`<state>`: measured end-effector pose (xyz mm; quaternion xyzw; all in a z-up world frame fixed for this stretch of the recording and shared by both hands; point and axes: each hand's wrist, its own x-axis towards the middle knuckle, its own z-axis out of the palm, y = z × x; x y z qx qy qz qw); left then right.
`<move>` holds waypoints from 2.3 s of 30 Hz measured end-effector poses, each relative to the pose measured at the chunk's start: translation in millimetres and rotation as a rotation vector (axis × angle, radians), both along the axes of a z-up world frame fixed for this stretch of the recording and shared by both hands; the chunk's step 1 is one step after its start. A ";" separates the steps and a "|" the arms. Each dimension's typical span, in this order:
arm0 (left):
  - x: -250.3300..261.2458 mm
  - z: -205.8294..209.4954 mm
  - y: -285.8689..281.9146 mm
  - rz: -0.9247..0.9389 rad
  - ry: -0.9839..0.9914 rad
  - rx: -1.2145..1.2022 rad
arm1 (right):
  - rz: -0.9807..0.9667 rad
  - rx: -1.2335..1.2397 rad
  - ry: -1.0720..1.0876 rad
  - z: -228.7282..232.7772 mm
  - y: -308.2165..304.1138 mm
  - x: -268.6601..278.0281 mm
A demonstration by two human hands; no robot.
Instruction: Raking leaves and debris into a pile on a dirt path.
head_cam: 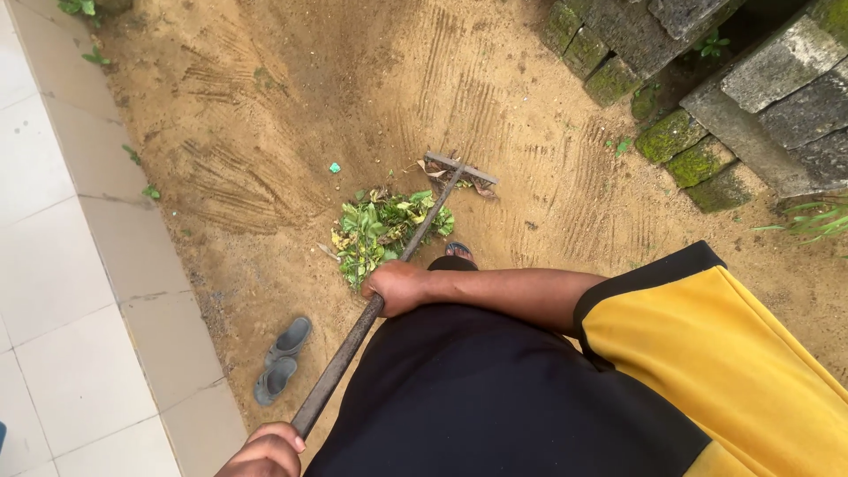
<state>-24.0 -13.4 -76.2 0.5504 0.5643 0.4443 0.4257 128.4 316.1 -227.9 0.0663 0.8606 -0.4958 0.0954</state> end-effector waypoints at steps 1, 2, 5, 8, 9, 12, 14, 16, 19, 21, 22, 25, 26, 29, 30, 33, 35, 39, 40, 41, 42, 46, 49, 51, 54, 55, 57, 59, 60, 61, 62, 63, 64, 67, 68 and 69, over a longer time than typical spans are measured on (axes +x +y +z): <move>7.1 1.2 -7.9 0.003 0.003 0.004 | 0.003 0.004 0.003 -1.9 -9.2 2.5; 14.5 2.8 -15.9 0.040 0.015 0.028 | 0.002 0.014 0.042 -3.3 -18.4 5.4; 27.9 -7.6 -40.2 0.064 0.017 0.085 | 0.054 0.046 0.035 -4.8 -37.2 11.6; 42.0 -13.4 -60.5 0.110 -0.041 0.084 | 0.124 0.074 0.004 -10.5 -50.7 15.1; 45.8 -13.2 -65.4 0.165 -0.091 0.057 | 0.137 0.086 0.020 -13.2 -54.5 15.9; 40.9 -4.7 -56.2 -0.023 -0.003 0.123 | 0.147 0.130 0.009 -18.4 -58.8 18.1; 51.8 4.0 -40.8 -0.016 0.014 0.145 | 0.131 0.126 -0.029 0.0 -49.0 24.8; 61.6 15.0 -23.7 -0.001 0.030 0.162 | 0.123 0.118 -0.067 6.7 -38.1 29.6; 69.7 38.0 14.0 -0.065 -0.036 0.122 | 0.096 0.171 -0.025 6.8 -13.9 30.1; 78.8 49.0 47.8 -0.007 -0.104 0.154 | 0.010 0.177 -0.038 11.5 9.0 32.9; 78.1 45.5 63.6 -0.006 -0.100 0.157 | 0.011 0.180 -0.035 9.1 24.2 33.5; 79.9 40.2 124.4 -0.047 -0.171 0.159 | -0.010 0.274 0.028 3.1 81.5 31.4; 83.1 41.5 150.0 -0.015 -0.172 0.225 | 0.009 0.249 -0.061 0.8 104.0 28.4; 93.4 56.9 232.5 0.038 -0.173 0.346 | 0.037 0.235 -0.230 -0.1 172.1 23.2; 96.6 64.2 261.6 0.059 -0.167 0.407 | 0.045 0.252 -0.305 0.8 195.5 21.6; 99.4 83.1 339.7 0.063 -0.185 0.370 | 0.000 0.251 -0.222 -26.7 265.2 19.6; 101.0 69.2 372.7 0.085 -0.192 0.370 | 0.005 0.272 -0.231 -29.5 304.8 18.1; 104.8 34.6 422.3 0.202 -0.169 0.298 | -0.040 0.296 -0.281 -35.4 368.9 18.3; 107.0 20.8 435.5 0.204 -0.169 0.291 | -0.037 0.290 -0.281 -44.5 382.5 21.0; 108.3 7.3 447.4 0.194 -0.183 0.308 | -0.068 0.280 -0.278 -53.8 394.4 23.2; 109.8 -6.2 458.4 0.184 -0.197 0.325 | -0.099 0.270 -0.275 -63.3 405.4 25.8; 115.6 -14.4 479.4 0.100 -0.205 0.251 | -0.171 0.199 -0.264 -111.9 413.6 38.6; 114.1 -15.6 480.8 0.078 -0.202 0.247 | -0.187 0.151 -0.247 -108.8 413.4 40.6; 111.5 -13.1 481.4 0.102 -0.214 0.284 | -0.174 0.159 -0.224 -105.9 412.5 36.2; 103.2 -11.7 468.5 0.090 -0.201 0.391 | -0.173 0.159 -0.223 -96.3 394.9 28.3; 98.8 -2.5 459.7 0.086 -0.206 0.388 | -0.178 0.156 -0.228 -87.2 385.0 26.4; 89.0 16.1 439.5 0.104 -0.165 0.255 | -0.172 0.097 -0.281 -69.3 361.8 21.1; 82.8 30.3 422.1 0.077 -0.151 0.306 | -0.178 0.082 -0.246 -62.3 334.7 19.4; 79.3 38.0 412.5 0.052 -0.135 0.364 | -0.182 0.072 -0.208 -58.2 320.2 17.8; 80.0 46.0 401.8 0.052 -0.136 0.362 | -0.182 0.071 -0.209 -55.1 307.1 17.4; 80.4 54.2 390.3 0.099 -0.138 0.294 | -0.187 0.076 -0.155 -51.8 293.1 16.8; 81.6 62.7 377.4 0.149 -0.140 0.225 | -0.188 0.081 -0.100 -48.1 278.1 16.0; 78.6 65.6 365.9 0.152 -0.141 0.225 | -0.185 0.081 -0.102 -50.2 265.7 15.8; 70.5 73.5 328.3 0.060 -0.128 0.210 | -0.185 0.138 0.036 -51.0 226.5 16.1; 67.6 76.1 315.8 0.009 -0.122 0.218 | -0.188 0.133 0.100 -47.2 213.8 16.1; 65.0 79.2 301.6 -0.037 -0.114 0.224 | -0.186 0.124 0.166 -43.4 199.2 15.4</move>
